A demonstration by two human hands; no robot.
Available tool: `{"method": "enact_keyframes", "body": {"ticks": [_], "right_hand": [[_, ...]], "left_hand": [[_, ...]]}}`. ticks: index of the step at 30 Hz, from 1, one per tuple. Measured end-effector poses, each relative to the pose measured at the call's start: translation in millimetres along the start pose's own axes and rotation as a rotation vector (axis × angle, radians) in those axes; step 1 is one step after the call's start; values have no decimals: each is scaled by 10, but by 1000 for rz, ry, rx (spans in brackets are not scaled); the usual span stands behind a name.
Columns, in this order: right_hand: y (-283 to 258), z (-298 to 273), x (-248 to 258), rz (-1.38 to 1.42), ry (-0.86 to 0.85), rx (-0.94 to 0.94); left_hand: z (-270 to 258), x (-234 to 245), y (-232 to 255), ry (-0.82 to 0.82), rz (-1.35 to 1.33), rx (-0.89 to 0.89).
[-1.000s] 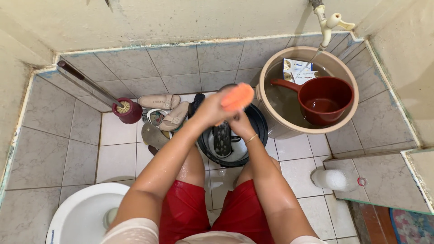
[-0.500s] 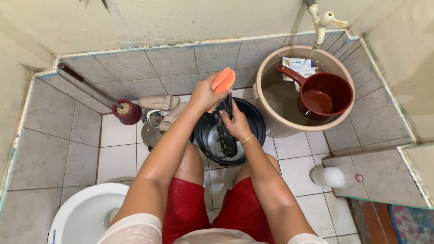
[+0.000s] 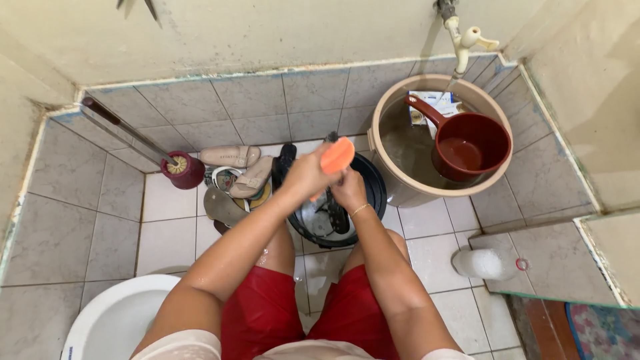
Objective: The person sits on the bathroom floor and washes a pair of black shoes using an orange brush and soapy water from a black bucket. They scrub the shoes thoroughly and rinse them with water from a red scoop.
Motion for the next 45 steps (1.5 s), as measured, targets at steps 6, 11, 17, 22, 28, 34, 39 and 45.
{"method": "enact_keyframes", "body": {"ticks": [6,11,17,22,28,34,39,45], "right_hand": [[-279,81,55,39,-79,-297],[299,43,71,-38,136,132],[-61,73,53,63,-142,-331],[-36,173,41,11,16,-66],[-177,98,53,33,-108,-344],[98,57,56,-69,-115,-201],[-322,109,191,215,-56,-309],[-268,156,120,604,214,-26]], "left_hand": [[503,176,-230,296,-166,146],[-41,-209,-250,67,-123,-19],[571,135,-160,267,-117,66],[293,45,2,111,116,-12],[541,161,-136,229,-68,-11],[200,-58,-104,7,137,100],[928,195,-700,244,-234,36],[838,51,-870,17,-773,374]]}}
Point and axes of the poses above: each hand's wrist, its own z-axis towards the middle knuckle, its own x-axis out of the back of the hand, y = z × x, the point moved 1 cm from there along z, towards the middle knuckle, and after that the axes turned 13 degrees about x, right-handed, at the moved point
